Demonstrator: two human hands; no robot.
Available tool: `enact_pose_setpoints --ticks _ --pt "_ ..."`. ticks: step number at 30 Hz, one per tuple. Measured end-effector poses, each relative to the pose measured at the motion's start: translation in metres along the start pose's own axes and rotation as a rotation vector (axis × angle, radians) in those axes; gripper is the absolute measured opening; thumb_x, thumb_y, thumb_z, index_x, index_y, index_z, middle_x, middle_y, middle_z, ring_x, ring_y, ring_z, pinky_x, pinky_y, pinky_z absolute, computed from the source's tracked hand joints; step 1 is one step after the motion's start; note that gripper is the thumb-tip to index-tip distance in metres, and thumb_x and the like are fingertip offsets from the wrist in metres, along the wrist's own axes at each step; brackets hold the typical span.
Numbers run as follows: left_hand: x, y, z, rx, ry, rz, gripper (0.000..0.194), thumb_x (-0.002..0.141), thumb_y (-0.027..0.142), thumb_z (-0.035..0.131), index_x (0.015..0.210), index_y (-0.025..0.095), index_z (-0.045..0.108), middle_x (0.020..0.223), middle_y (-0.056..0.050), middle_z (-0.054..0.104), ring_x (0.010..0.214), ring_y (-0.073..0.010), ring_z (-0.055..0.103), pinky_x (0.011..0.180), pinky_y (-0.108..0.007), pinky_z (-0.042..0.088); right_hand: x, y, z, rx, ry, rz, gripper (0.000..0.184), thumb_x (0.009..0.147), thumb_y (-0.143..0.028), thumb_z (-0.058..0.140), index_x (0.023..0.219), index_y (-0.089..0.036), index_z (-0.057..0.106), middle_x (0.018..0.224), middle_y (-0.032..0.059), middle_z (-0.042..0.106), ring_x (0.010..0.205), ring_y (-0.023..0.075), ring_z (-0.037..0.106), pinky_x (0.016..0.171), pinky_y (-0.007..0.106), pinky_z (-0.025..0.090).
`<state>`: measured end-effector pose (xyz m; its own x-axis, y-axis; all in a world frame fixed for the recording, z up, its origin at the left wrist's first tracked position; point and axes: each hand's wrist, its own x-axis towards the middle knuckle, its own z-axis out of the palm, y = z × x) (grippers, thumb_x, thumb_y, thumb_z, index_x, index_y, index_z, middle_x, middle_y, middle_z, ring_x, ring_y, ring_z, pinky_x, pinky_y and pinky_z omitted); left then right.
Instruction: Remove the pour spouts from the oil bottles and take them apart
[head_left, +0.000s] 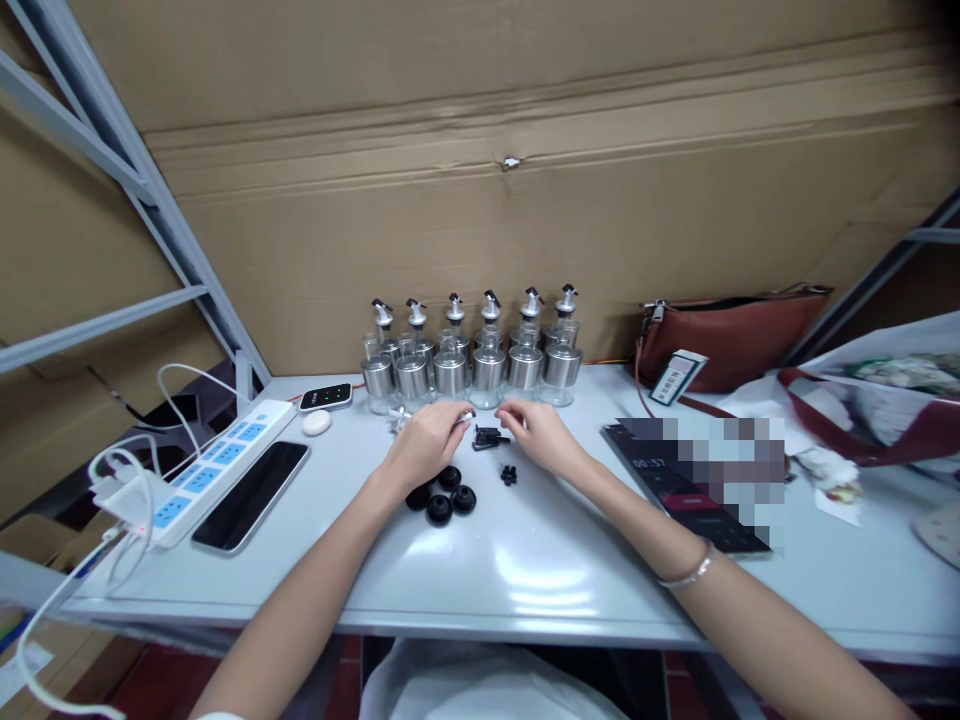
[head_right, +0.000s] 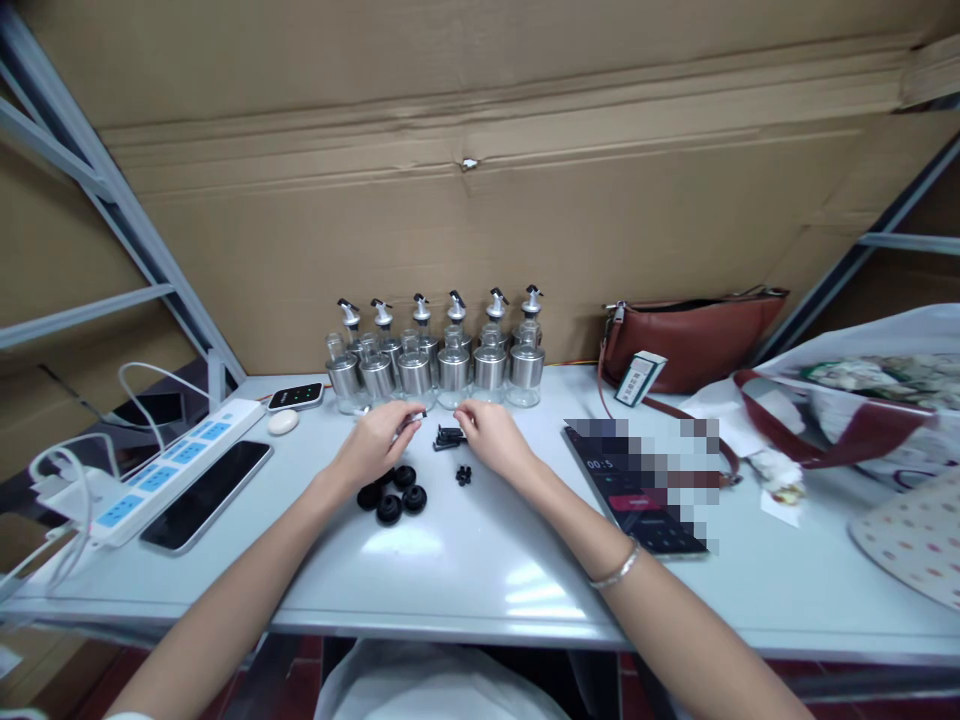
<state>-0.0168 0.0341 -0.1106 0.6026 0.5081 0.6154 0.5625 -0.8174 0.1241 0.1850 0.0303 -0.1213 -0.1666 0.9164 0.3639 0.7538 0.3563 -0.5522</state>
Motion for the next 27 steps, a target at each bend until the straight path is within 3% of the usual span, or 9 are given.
enact_pose_setpoints --ticks 4,8,11,17,21,27 --pt "-0.001 0.004 0.003 -0.059 0.001 -0.006 0.015 0.091 0.017 0.039 0.101 0.015 0.049 0.088 -0.006 0.060 0.080 -0.0180 0.058 0.072 -0.031 0.047 -0.006 -0.012 -0.006 0.122 0.116 -0.242 0.018 0.090 -0.027 0.047 0.086 -0.017 0.061 0.079 0.0044 0.063 0.072 0.0159 0.055 0.068 0.026 0.040" --pt "-0.002 0.008 0.005 -0.185 0.015 -0.001 0.010 0.092 0.021 0.039 0.099 0.017 0.045 0.089 -0.006 0.055 0.079 -0.0159 0.055 0.070 -0.028 0.047 -0.010 -0.020 -0.001 0.153 0.072 -0.435 0.022 0.093 -0.032 0.043 0.088 -0.017 0.059 0.077 0.0044 0.060 0.073 0.0159 0.053 0.069 0.027 0.041" --pt "-0.003 0.008 0.008 -0.264 0.029 -0.009 0.009 0.092 0.024 0.042 0.098 0.017 0.042 0.091 -0.006 0.054 0.078 -0.0144 0.055 0.069 -0.027 0.047 -0.012 -0.023 0.003 0.119 0.045 -0.459 0.026 0.095 -0.033 0.038 0.084 -0.017 0.056 0.076 0.0049 0.059 0.073 0.0164 0.052 0.068 0.028 0.040" --pt "-0.004 0.002 0.012 -0.341 0.081 -0.041 0.019 0.085 0.029 0.054 0.086 0.019 0.037 0.087 -0.002 0.052 0.072 -0.0121 0.053 0.064 -0.024 0.047 -0.016 -0.029 -0.001 0.001 -0.015 -0.534 0.022 0.096 -0.027 0.035 0.101 -0.017 0.054 0.089 0.0074 0.062 0.080 0.0176 0.053 0.071 0.030 0.037" --pt "-0.003 0.002 0.010 -0.328 0.124 -0.016 0.021 0.084 0.031 0.056 0.084 0.019 0.040 0.088 -0.003 0.050 0.073 -0.0117 0.052 0.065 -0.024 0.046 -0.015 -0.028 -0.005 -0.165 -0.021 -0.605 0.026 0.096 -0.024 0.030 0.096 -0.016 0.055 0.080 0.0063 0.060 0.073 0.0174 0.050 0.066 0.030 0.031" --pt "-0.002 0.011 0.006 -0.200 0.038 0.030 0.017 0.091 0.029 0.047 0.079 0.018 0.045 0.076 0.000 0.049 0.063 -0.0107 0.048 0.059 -0.022 0.042 -0.014 -0.023 -0.007 -0.222 0.000 -0.631 0.029 0.096 -0.022 0.027 0.081 -0.017 0.051 0.072 0.0033 0.056 0.066 0.0155 0.046 0.065 0.029 0.026"
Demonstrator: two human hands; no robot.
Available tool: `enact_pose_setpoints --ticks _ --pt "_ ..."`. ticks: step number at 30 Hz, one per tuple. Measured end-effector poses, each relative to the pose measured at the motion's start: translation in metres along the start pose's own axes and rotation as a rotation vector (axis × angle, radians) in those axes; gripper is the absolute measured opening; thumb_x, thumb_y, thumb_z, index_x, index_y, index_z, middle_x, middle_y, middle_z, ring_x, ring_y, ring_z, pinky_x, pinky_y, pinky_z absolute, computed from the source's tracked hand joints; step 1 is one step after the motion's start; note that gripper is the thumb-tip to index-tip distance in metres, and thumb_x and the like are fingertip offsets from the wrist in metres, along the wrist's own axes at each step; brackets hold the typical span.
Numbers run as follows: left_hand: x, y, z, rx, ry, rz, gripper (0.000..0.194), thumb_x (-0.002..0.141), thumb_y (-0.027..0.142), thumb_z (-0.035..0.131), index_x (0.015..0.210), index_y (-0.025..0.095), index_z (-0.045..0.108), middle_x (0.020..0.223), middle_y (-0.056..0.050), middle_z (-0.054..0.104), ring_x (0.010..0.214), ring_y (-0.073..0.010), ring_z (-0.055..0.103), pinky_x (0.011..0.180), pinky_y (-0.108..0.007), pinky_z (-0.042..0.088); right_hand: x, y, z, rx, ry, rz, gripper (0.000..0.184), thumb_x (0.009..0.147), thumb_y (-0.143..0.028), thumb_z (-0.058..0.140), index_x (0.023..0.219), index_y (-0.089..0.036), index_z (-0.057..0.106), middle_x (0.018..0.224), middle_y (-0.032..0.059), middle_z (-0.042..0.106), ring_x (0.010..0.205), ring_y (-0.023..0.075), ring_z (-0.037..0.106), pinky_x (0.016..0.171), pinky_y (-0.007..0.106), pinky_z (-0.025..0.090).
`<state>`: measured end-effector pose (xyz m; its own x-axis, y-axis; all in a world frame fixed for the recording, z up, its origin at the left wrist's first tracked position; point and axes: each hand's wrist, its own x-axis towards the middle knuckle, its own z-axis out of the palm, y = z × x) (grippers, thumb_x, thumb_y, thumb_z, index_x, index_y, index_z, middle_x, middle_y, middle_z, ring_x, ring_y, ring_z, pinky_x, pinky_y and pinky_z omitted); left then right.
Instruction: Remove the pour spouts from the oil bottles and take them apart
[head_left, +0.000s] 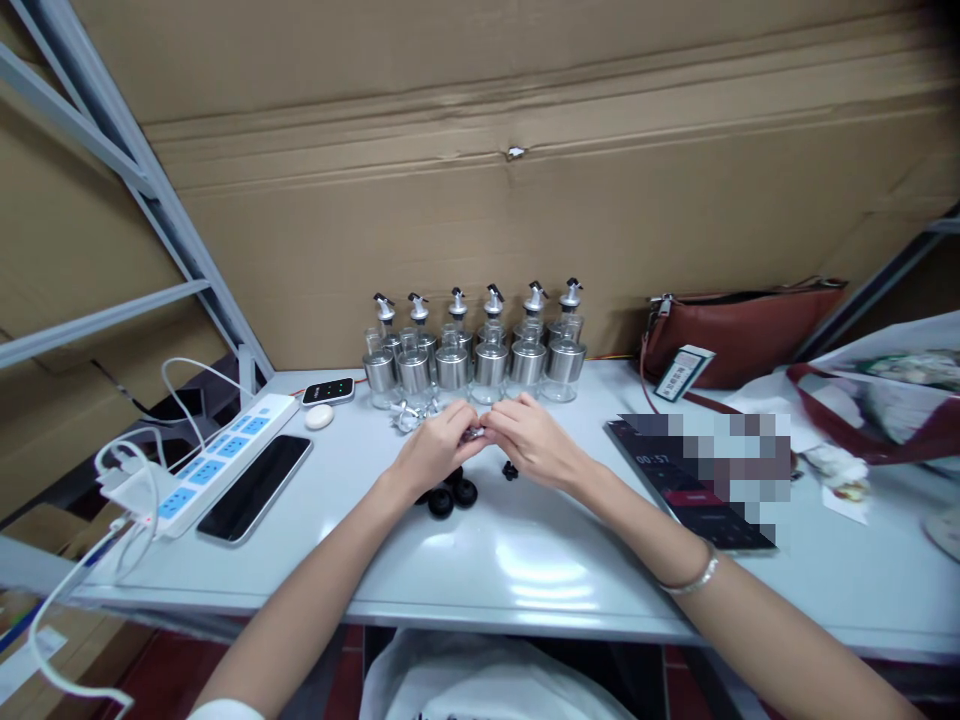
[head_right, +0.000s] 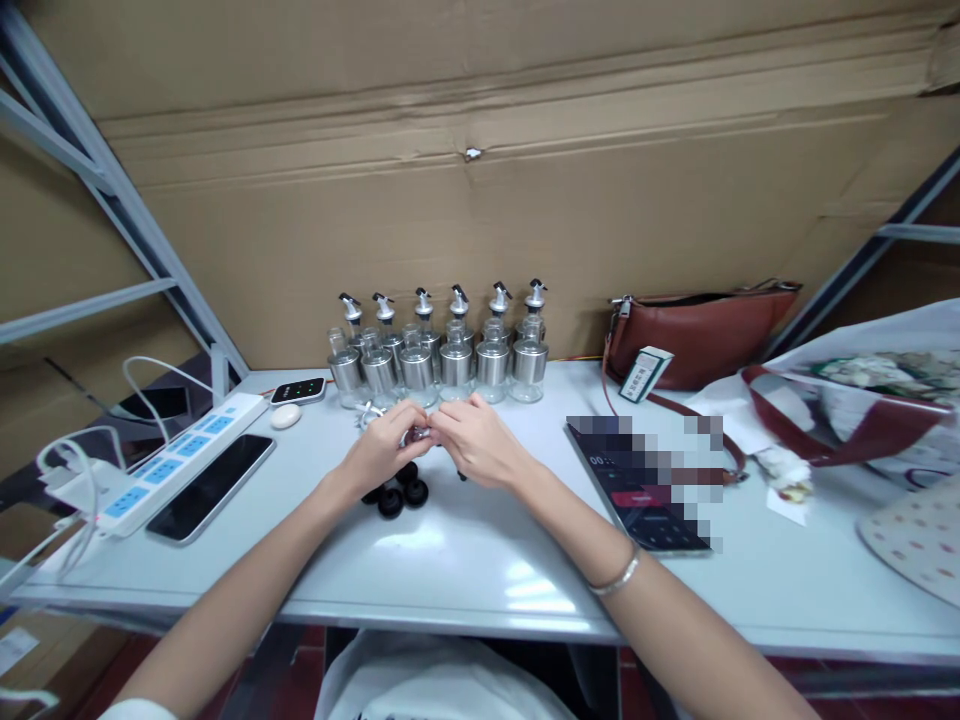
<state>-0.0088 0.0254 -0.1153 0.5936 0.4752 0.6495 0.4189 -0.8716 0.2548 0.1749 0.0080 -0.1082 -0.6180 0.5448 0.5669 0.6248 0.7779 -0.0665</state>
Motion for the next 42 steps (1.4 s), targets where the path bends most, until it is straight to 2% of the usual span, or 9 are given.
enact_pose_setpoints --ticks 7,13,18,23,27,31,34,38,42 --pt "-0.001 0.005 -0.001 0.085 0.010 0.033 0.022 0.094 0.033 0.040 0.082 0.017 0.049 0.078 -0.002 0.052 0.061 -0.0106 0.050 0.056 -0.021 0.043 0.002 -0.004 0.004 0.038 0.029 0.075 0.031 0.097 -0.023 0.023 0.072 -0.019 0.041 0.067 0.0014 0.054 0.058 0.0142 0.043 0.065 0.029 0.026" --pt "0.002 0.006 -0.001 0.255 0.100 0.156 0.022 0.094 0.030 0.040 0.082 0.016 0.052 0.083 -0.004 0.059 0.070 -0.0136 0.054 0.065 -0.025 0.043 0.004 -0.006 0.005 0.025 0.036 0.098 0.032 0.096 -0.023 0.022 0.069 -0.020 0.037 0.063 0.0004 0.051 0.056 0.0141 0.040 0.065 0.028 0.027" --pt "0.003 0.008 -0.001 0.408 0.173 0.208 0.026 0.094 0.031 0.041 0.074 0.017 0.053 0.073 -0.002 0.056 0.061 -0.0132 0.048 0.062 -0.027 0.037 0.004 -0.007 0.004 0.061 0.044 0.137 0.034 0.096 -0.024 0.021 0.066 -0.020 0.037 0.061 0.0000 0.050 0.055 0.0137 0.038 0.065 0.029 0.029" --pt "0.002 0.003 -0.003 0.417 0.186 0.206 0.025 0.092 0.032 0.045 0.073 0.017 0.053 0.068 -0.001 0.054 0.061 -0.0133 0.047 0.060 -0.026 0.034 0.003 0.003 0.001 0.286 0.037 0.369 0.038 0.093 -0.036 0.029 0.059 -0.020 0.036 0.053 -0.0020 0.043 0.052 0.0124 0.037 0.058 0.027 0.031" --pt "0.001 -0.005 -0.003 0.376 0.135 0.172 0.021 0.092 0.031 0.047 0.079 0.016 0.054 0.072 -0.001 0.057 0.064 -0.0131 0.050 0.061 -0.025 0.036 0.001 0.011 -0.004 0.564 -0.022 0.503 0.031 0.085 -0.040 0.048 0.065 -0.017 0.052 0.060 -0.0001 0.055 0.059 0.0129 0.048 0.057 0.024 0.037" --pt "0.000 -0.009 -0.001 0.355 0.107 0.175 0.021 0.092 0.031 0.046 0.080 0.016 0.053 0.074 -0.001 0.059 0.067 -0.0134 0.052 0.062 -0.025 0.037 0.001 0.013 -0.010 0.516 -0.045 0.471 0.022 0.084 -0.031 0.050 0.084 -0.015 0.066 0.083 0.0058 0.067 0.071 0.0153 0.056 0.063 0.025 0.042" --pt "0.000 -0.009 -0.002 0.358 0.106 0.159 0.021 0.092 0.031 0.045 0.080 0.016 0.053 0.074 -0.001 0.059 0.066 -0.0135 0.052 0.062 -0.025 0.037 -0.001 0.017 -0.012 0.436 -0.149 0.436 0.023 0.084 -0.023 0.047 0.086 -0.016 0.069 0.085 0.0065 0.069 0.074 0.0169 0.059 0.066 0.027 0.043" --pt "0.000 -0.009 -0.003 0.361 0.083 0.129 0.022 0.093 0.032 0.045 0.080 0.016 0.054 0.074 -0.002 0.058 0.066 -0.0134 0.052 0.061 -0.025 0.037 -0.007 0.027 -0.010 0.421 -0.364 0.467 0.022 0.078 -0.013 0.047 0.082 -0.014 0.069 0.073 0.0042 0.068 0.066 0.0155 0.058 0.062 0.025 0.042" --pt "-0.001 -0.010 -0.004 0.358 0.070 0.112 0.024 0.093 0.033 0.043 0.081 0.016 0.055 0.074 -0.002 0.058 0.066 -0.0133 0.052 0.061 -0.025 0.037 -0.012 0.034 -0.007 0.435 -0.467 0.510 0.013 0.074 -0.015 0.054 0.074 -0.013 0.067 0.068 0.0030 0.066 0.061 0.0141 0.055 0.058 0.024 0.040"
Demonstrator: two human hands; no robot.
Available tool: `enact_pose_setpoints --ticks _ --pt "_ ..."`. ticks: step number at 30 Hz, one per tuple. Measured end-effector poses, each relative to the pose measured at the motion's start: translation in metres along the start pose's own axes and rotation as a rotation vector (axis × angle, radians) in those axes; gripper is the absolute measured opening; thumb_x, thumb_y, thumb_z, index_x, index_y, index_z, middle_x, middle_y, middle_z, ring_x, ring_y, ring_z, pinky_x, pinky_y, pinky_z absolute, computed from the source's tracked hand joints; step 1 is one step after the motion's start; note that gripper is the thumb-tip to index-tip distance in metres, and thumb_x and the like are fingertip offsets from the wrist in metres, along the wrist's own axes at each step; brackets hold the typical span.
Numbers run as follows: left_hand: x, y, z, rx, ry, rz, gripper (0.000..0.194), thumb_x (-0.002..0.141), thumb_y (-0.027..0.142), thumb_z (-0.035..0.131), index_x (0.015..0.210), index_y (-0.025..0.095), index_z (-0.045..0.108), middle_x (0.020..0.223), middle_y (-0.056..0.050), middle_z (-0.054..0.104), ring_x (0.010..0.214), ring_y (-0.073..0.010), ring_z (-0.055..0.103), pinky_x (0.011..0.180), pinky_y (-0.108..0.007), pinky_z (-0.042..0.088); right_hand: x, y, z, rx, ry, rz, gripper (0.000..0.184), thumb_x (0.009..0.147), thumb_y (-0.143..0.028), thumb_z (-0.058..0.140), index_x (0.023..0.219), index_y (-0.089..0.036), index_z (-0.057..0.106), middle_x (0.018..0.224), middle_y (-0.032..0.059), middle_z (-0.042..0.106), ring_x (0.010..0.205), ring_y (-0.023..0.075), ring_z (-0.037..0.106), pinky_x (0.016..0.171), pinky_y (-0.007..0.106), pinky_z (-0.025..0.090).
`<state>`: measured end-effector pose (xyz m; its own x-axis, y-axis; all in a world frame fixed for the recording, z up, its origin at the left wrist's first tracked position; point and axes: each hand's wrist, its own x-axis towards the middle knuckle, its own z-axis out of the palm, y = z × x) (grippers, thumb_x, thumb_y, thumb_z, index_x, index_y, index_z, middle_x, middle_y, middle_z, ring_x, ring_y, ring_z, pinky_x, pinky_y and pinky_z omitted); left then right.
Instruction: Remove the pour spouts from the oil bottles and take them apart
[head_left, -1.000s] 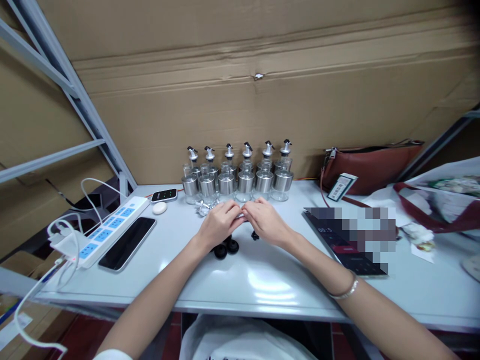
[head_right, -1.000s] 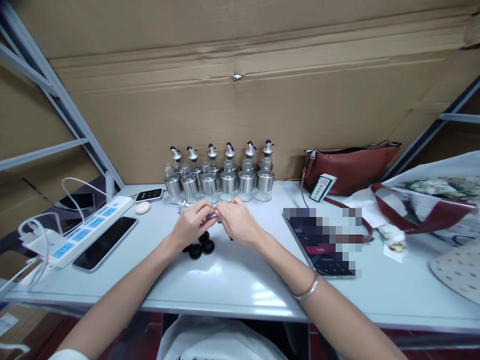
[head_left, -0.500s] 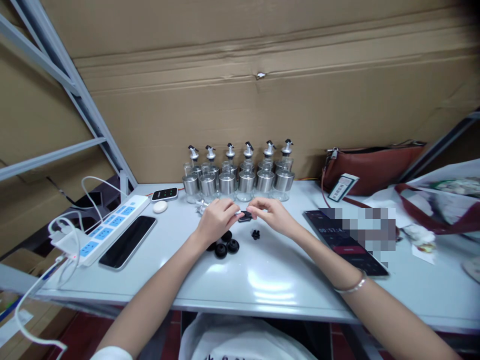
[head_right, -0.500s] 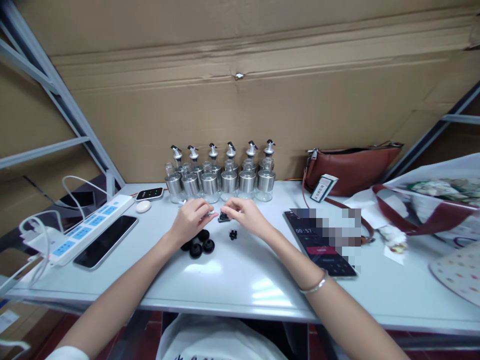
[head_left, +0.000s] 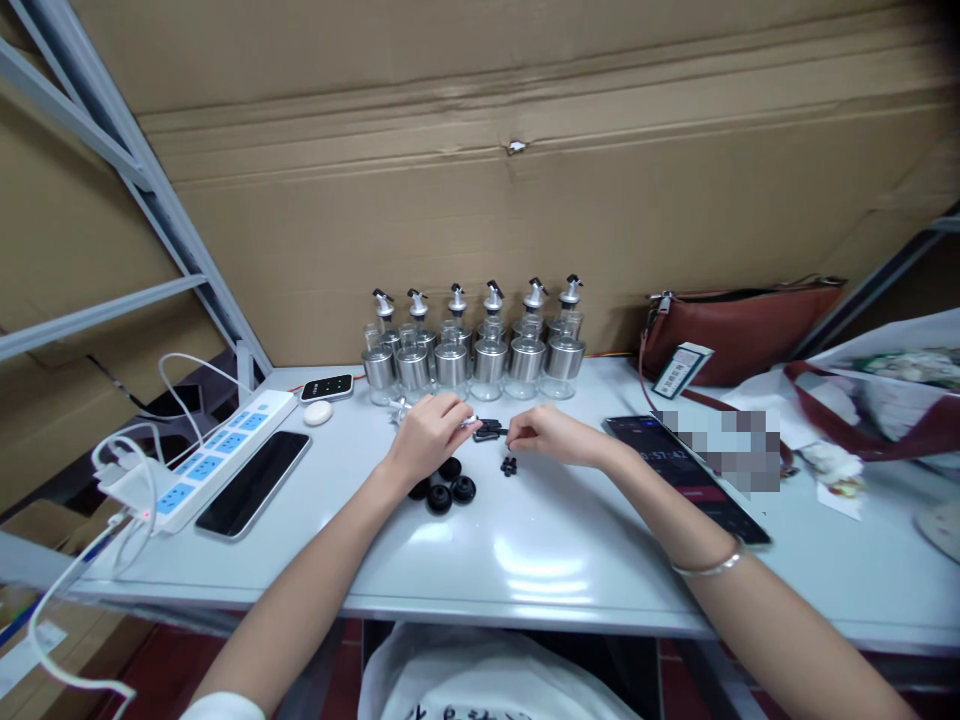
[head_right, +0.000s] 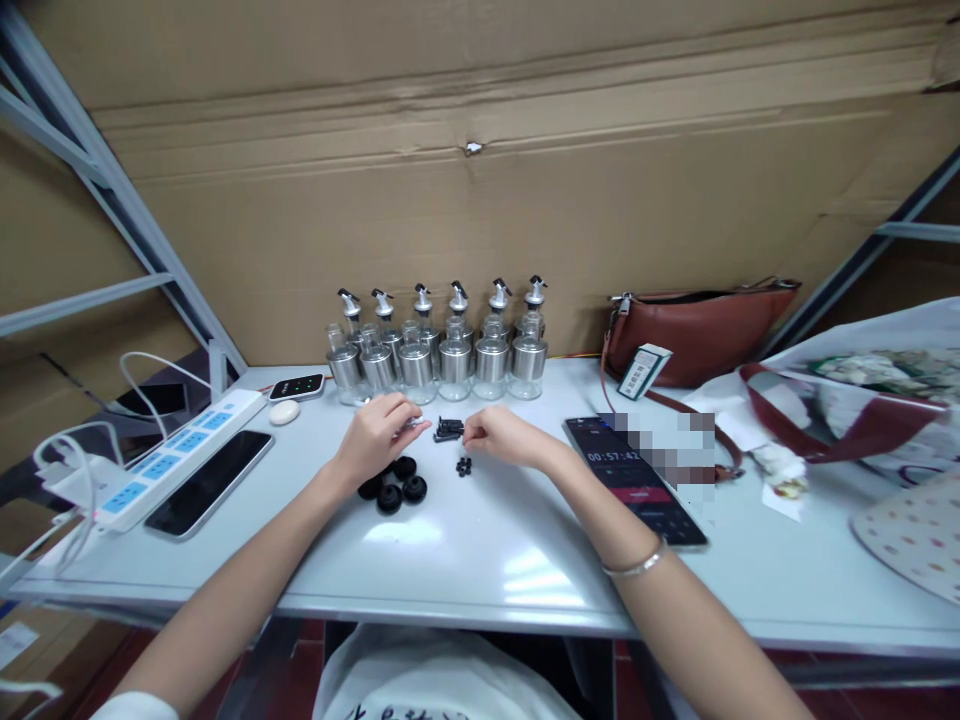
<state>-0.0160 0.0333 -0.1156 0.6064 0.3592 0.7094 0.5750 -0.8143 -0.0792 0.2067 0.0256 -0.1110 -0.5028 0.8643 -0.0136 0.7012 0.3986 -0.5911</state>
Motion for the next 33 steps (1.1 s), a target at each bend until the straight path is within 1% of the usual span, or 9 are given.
enact_pose_setpoints --ticks 2,7,13,16,20,22,25,28,33 --pt "0.000 0.000 0.000 -0.004 -0.007 -0.003 0.025 0.094 0.034 0.042 0.081 0.016 0.055 0.074 -0.002 0.057 0.066 -0.0132 0.052 0.061 -0.025 0.037 0.001 0.002 0.001 -0.006 -0.013 0.026 0.013 0.074 -0.017 0.055 0.072 -0.013 0.068 0.066 0.0033 0.066 0.060 0.0139 0.054 0.058 0.024 0.040" --pt "0.000 0.001 0.000 -0.012 -0.016 0.001 0.025 0.093 0.034 0.043 0.080 0.016 0.055 0.074 -0.002 0.058 0.065 -0.0129 0.052 0.061 -0.024 0.038 0.000 0.001 0.003 0.013 -0.059 0.036 0.023 0.079 -0.020 0.049 0.066 -0.013 0.067 0.058 0.0025 0.062 0.054 0.0122 0.049 0.055 0.025 0.038" --pt "0.001 0.001 -0.002 -0.021 -0.024 -0.007 0.025 0.094 0.033 0.042 0.080 0.016 0.055 0.073 -0.002 0.057 0.065 -0.0129 0.053 0.060 -0.025 0.037 -0.002 -0.004 0.003 0.046 -0.071 0.011 0.020 0.075 -0.011 0.050 0.075 -0.014 0.070 0.060 0.0015 0.064 0.056 0.0132 0.055 0.058 0.024 0.041" --pt "0.001 0.001 -0.003 -0.029 -0.022 -0.017 0.025 0.093 0.033 0.043 0.081 0.016 0.055 0.073 -0.002 0.057 0.064 -0.0126 0.053 0.061 -0.025 0.038 -0.001 0.002 0.000 0.002 0.017 0.016 0.019 0.077 -0.013 0.050 0.075 -0.014 0.069 0.064 0.0029 0.066 0.059 0.0145 0.056 0.059 0.025 0.042" --pt "0.002 0.001 -0.002 -0.027 -0.010 -0.015 0.024 0.093 0.033 0.043 0.080 0.016 0.055 0.073 -0.002 0.058 0.064 -0.0126 0.053 0.061 -0.025 0.038 0.005 0.013 0.004 -0.142 0.178 0.058 0.020 0.078 -0.011 0.052 0.087 -0.014 0.069 0.078 0.0075 0.069 0.070 0.0184 0.061 0.067 0.028 0.044" --pt "0.001 0.001 -0.001 -0.023 -0.014 -0.007 0.025 0.093 0.033 0.043 0.079 0.016 0.055 0.072 -0.002 0.058 0.064 -0.0129 0.053 0.060 -0.024 0.038 0.008 0.016 0.010 -0.232 0.208 0.081 0.020 0.077 -0.009 0.054 0.088 -0.013 0.069 0.081 0.0095 0.069 0.073 0.0200 0.062 0.069 0.028 0.044" --pt "0.001 0.001 0.000 -0.023 -0.025 0.004 0.025 0.093 0.034 0.043 0.079 0.016 0.054 0.073 -0.002 0.057 0.064 -0.0129 0.052 0.060 -0.024 0.038 0.012 0.014 0.018 -0.308 0.234 0.089 0.017 0.075 -0.006 0.056 0.082 -0.012 0.070 0.083 0.0109 0.068 0.077 0.0212 0.062 0.071 0.028 0.044" --pt "0.001 0.001 0.000 -0.027 -0.015 0.010 0.024 0.093 0.033 0.044 0.079 0.016 0.054 0.072 -0.001 0.057 0.064 -0.0128 0.052 0.060 -0.024 0.038 0.013 0.010 0.019 -0.304 0.241 0.105 0.014 0.075 -0.007 0.057 0.078 -0.012 0.070 0.080 0.0103 0.068 0.076 0.0210 0.062 0.070 0.027 0.044" --pt "0.001 0.000 -0.002 -0.029 -0.018 -0.004 0.024 0.093 0.033 0.044 0.079 0.016 0.054 0.072 -0.001 0.057 0.063 -0.0125 0.052 0.060 -0.024 0.038 0.016 0.006 0.017 -0.281 0.310 0.079 0.016 0.078 -0.008 0.056 0.083 -0.012 0.070 0.081 0.0091 0.067 0.074 0.0188 0.061 0.070 0.027 0.044"
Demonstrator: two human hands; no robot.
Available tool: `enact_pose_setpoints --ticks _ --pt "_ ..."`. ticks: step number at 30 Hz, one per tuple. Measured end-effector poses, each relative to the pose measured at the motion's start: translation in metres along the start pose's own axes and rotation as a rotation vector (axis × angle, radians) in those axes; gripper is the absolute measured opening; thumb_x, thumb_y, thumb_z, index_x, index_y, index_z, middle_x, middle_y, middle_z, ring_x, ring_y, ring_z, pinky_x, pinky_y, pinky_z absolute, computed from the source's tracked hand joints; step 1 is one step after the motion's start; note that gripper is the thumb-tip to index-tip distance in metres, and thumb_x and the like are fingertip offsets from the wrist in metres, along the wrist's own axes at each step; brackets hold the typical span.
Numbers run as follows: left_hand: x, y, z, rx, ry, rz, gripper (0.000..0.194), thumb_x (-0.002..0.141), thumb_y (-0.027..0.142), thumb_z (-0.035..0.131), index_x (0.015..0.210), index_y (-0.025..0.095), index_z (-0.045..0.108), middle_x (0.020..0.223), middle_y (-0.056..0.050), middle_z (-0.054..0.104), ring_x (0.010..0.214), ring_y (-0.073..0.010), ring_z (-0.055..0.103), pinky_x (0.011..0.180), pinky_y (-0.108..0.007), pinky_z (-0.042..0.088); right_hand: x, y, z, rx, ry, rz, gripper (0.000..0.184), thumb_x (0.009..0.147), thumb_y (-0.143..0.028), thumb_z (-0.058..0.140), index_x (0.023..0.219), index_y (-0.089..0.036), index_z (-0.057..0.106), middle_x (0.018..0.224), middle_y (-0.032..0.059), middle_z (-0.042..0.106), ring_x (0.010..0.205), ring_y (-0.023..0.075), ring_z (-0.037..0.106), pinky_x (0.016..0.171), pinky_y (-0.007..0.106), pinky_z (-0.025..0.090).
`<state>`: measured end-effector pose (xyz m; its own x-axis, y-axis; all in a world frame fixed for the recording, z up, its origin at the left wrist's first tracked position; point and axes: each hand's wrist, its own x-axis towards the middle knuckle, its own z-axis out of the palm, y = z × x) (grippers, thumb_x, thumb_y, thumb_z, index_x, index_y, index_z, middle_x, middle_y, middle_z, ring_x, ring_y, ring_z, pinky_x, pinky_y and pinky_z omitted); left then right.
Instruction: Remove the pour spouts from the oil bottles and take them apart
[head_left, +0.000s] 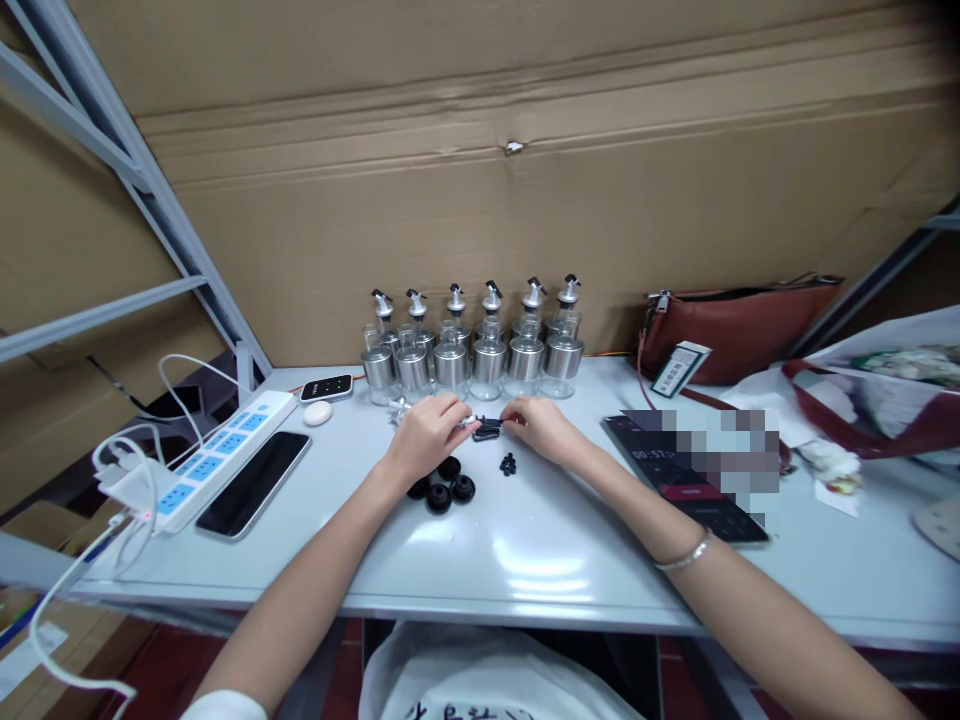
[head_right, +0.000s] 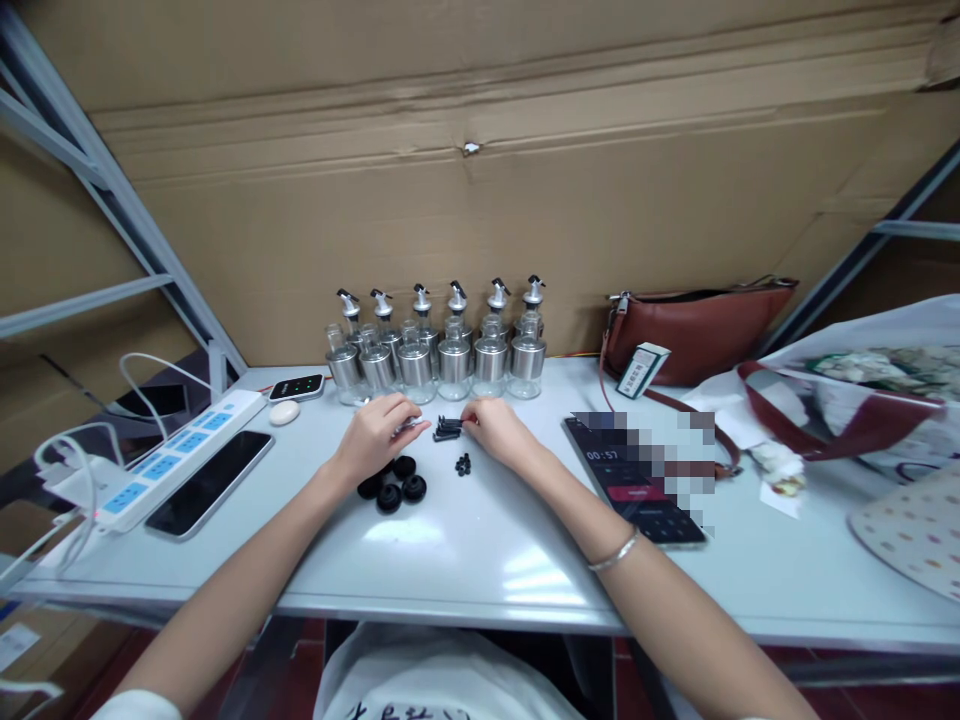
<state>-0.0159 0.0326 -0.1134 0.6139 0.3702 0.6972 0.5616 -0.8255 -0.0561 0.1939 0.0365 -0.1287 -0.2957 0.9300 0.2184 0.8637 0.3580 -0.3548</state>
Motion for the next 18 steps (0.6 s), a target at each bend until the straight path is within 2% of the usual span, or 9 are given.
enact_pose_setpoints --ticks 10,14,18 --pt "0.0001 -0.0009 0.0006 -0.009 0.006 0.007 0.022 0.092 0.032 0.045 0.081 0.016 0.054 0.073 -0.001 0.058 0.064 -0.0124 0.052 0.060 -0.024 0.037 -0.0026 -0.0066 0.0033 0.103 0.004 -0.108 0.016 0.077 -0.009 0.058 0.085 -0.015 0.071 0.083 0.0069 0.064 0.073 0.0167 0.059 0.071 0.027 0.045" --pt "0.0008 -0.0010 0.0001 -0.002 0.008 0.009 0.024 0.093 0.034 0.045 0.079 0.016 0.054 0.072 -0.001 0.057 0.062 -0.0122 0.052 0.060 -0.023 0.037 -0.0046 -0.0070 0.0032 0.118 -0.042 -0.192 0.017 0.077 -0.009 0.057 0.079 -0.016 0.072 0.080 0.0067 0.063 0.074 0.0176 0.060 0.072 0.028 0.045" --pt "0.0011 -0.0011 -0.0008 -0.005 0.017 0.010 0.023 0.092 0.033 0.045 0.080 0.016 0.054 0.072 -0.001 0.058 0.063 -0.0122 0.053 0.061 -0.024 0.037 -0.0061 -0.0063 0.0024 0.109 -0.070 -0.216 0.017 0.076 -0.008 0.057 0.075 -0.017 0.072 0.078 0.0058 0.062 0.073 0.0175 0.060 0.072 0.028 0.045"
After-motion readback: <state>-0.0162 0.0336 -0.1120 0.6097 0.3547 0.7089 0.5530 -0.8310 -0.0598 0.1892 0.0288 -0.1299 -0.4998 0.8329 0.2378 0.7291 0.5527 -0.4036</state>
